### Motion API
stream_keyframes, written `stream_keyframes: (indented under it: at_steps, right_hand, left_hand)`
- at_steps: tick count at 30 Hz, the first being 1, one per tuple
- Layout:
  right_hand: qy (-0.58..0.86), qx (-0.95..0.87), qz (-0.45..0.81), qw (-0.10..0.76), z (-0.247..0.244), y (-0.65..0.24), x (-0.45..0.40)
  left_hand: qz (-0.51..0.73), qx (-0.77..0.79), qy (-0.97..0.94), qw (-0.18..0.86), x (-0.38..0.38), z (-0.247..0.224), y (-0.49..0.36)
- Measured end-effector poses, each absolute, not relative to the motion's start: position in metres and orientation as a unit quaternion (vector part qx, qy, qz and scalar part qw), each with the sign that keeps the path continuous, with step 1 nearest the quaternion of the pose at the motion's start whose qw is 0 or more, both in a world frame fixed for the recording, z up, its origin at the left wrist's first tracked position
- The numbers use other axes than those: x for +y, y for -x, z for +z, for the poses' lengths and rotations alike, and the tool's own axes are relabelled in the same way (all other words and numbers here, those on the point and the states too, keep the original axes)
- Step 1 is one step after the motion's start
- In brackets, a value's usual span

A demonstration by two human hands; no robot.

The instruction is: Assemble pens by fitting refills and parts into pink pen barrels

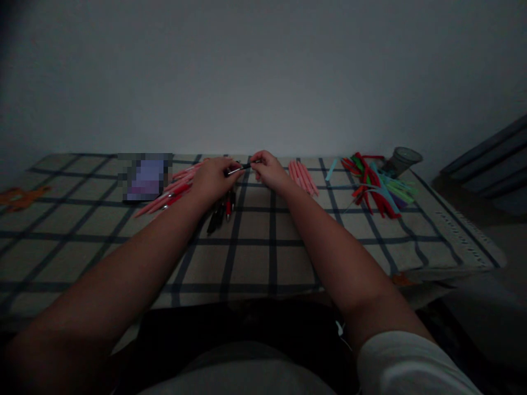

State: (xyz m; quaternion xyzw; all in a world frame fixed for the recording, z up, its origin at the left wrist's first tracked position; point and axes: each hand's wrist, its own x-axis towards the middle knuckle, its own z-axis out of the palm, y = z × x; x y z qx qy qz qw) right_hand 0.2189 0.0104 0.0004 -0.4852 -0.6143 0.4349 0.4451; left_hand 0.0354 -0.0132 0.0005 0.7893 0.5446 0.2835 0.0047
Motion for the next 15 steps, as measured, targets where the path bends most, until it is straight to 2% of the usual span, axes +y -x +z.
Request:
stream_keyframes:
  at_steps: [15]
  right_hand:
    - [0.52,-0.63,0.392,0.424,-0.0028,-0.2262,0.0119]
  left_hand:
    - [0.3,0.526,-0.796,0.004,-0.0118,-0.0011,-0.0345]
